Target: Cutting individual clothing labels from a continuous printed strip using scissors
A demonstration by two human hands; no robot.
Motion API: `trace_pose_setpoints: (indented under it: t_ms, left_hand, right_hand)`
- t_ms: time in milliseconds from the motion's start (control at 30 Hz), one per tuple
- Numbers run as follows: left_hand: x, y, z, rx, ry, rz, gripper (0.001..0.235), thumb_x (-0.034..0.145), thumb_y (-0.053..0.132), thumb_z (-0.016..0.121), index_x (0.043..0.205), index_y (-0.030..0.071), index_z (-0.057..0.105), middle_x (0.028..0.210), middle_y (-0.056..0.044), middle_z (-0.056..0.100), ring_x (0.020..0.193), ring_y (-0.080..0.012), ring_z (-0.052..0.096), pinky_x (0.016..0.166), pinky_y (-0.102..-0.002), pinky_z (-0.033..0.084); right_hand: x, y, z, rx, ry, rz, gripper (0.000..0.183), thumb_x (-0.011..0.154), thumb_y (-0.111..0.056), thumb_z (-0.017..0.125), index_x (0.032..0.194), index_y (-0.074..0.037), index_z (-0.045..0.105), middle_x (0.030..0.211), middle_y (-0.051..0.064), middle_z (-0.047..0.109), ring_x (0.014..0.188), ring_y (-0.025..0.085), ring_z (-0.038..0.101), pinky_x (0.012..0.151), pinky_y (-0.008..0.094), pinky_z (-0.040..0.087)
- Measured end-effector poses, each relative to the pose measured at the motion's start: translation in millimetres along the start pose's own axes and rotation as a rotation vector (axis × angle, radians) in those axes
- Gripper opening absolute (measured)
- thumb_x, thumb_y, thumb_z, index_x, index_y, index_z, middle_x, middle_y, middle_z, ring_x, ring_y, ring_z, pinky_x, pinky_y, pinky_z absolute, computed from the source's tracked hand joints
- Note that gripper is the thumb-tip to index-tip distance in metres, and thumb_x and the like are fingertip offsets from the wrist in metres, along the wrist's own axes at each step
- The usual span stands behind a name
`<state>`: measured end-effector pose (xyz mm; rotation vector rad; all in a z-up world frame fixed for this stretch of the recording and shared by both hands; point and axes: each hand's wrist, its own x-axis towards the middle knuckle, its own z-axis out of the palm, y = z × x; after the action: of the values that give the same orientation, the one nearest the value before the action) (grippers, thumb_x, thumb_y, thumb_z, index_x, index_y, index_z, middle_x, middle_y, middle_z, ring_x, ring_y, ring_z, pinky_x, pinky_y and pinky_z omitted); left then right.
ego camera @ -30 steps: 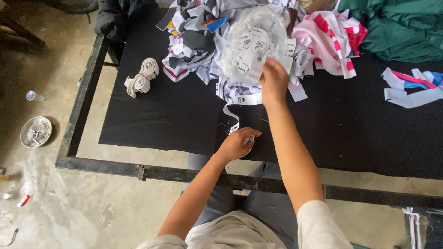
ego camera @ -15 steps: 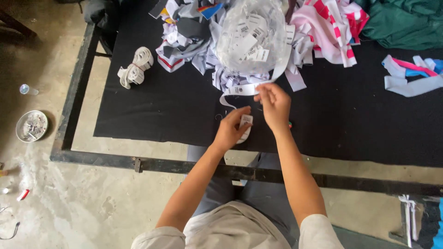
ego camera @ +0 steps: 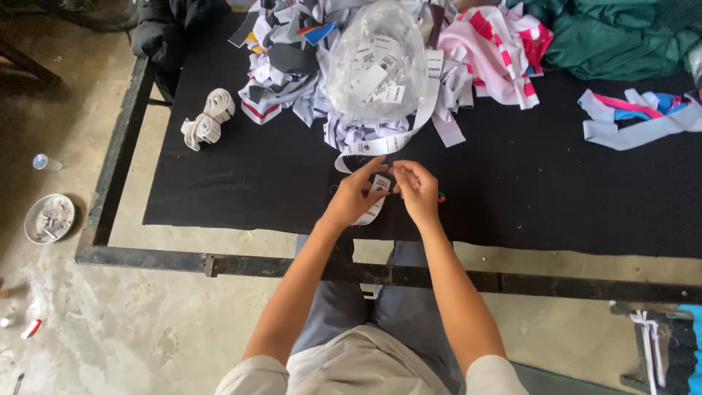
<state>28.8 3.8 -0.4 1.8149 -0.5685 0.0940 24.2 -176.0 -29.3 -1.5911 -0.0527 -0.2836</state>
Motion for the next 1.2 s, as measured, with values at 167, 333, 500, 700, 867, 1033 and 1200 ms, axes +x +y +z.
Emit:
trace_pose_setpoints:
  t_ms: [167, 333, 500, 700, 867, 1033, 1200]
  left_hand:
    - [26, -25, -22, 0.102, 0.038, -0.107, 0.067, 0.084, 0.001, 0.076, 0.146, 0.01, 0.053, 0.116, -0.016, 0.073, 0.091, -0.0376, 0.074, 0.075, -0.046, 0.062]
    - [27, -55, -22, -0.063, 0.211, -0.201, 0.059, 0.087, -0.002, 0.076, 0.141, 0.01, 0.058, 0.109, -0.012, 0.074, 0.087, -0.0323, 0.076, 0.069, -0.039, 0.064]
    - [22, -62, -25, -0.07, 0.217, -0.11, 0.05, 0.091, 0.003, 0.077, 0.137, 0.008, 0.059, 0.105, -0.004, 0.069, 0.062, -0.0038, 0.055, 0.056, -0.024, 0.044]
    - [23, -53, -30, -0.049, 0.214, -0.128, 0.048, 0.094, 0.007, 0.073, 0.139, 0.008, 0.055, 0.112, -0.006, 0.07, 0.05, -0.0039, 0.042, 0.049, -0.024, 0.039]
    - [24, -54, -31, -0.077, 0.219, -0.117, 0.05, 0.093, 0.004, 0.074, 0.139, 0.009, 0.055, 0.11, -0.004, 0.069, 0.051, -0.0036, 0.041, 0.05, -0.021, 0.039]
    - [22, -51, -31, -0.045, 0.215, -0.127, 0.051, 0.092, 0.005, 0.076, 0.139, 0.01, 0.055, 0.111, -0.005, 0.07, 0.051, -0.0034, 0.043, 0.052, -0.02, 0.043]
    - [24, -50, -32, -0.049, 0.197, -0.079, 0.053, 0.093, 0.004, 0.075, 0.141, 0.008, 0.053, 0.112, -0.007, 0.068, 0.051, -0.0049, 0.044, 0.051, -0.022, 0.044]
  right_hand:
    - [56, -39, 21, -0.377, 0.186, -0.419, 0.006, 0.099, -0.006, 0.07, 0.102, -0.004, 0.074, 0.087, 0.011, 0.072, 0.073, 0.024, 0.069, 0.064, 0.032, 0.055]
    - [135, -56, 43, -0.448, 0.137, -0.604, 0.009, 0.092, 0.0, 0.07, 0.098, -0.006, 0.072, 0.09, 0.008, 0.068, 0.087, 0.029, 0.068, 0.08, 0.037, 0.055]
    - [202, -6, 64, -0.728, -0.121, -0.219, 0.028, 0.097, 0.003, 0.052, 0.108, -0.003, 0.077, 0.138, 0.026, 0.052, 0.135, 0.038, 0.051, 0.102, 0.045, 0.05]
    - [228, 14, 81, -0.973, -0.199, -0.034, 0.029, 0.102, -0.007, 0.05, 0.079, 0.005, 0.064, 0.111, 0.027, 0.058, 0.124, 0.039, 0.052, 0.095, 0.048, 0.05]
    - [229, 18, 84, -0.925, -0.099, 0.087, 0.023, 0.102, -0.009, 0.055, 0.088, 0.004, 0.065, 0.124, 0.025, 0.052, 0.091, 0.037, 0.067, 0.086, 0.045, 0.056]
    - [228, -10, 76, -0.915, -0.018, -0.024, 0.019, 0.102, -0.006, 0.057, 0.094, 0.009, 0.065, 0.133, 0.031, 0.048, 0.105, 0.036, 0.068, 0.092, 0.04, 0.061]
    - [207, -69, 82, -1.2, 0.14, -0.395, 0.052, 0.106, -0.01, 0.065, 0.145, 0.015, 0.042, 0.149, 0.017, 0.029, 0.106, 0.032, 0.072, 0.084, 0.036, 0.064]
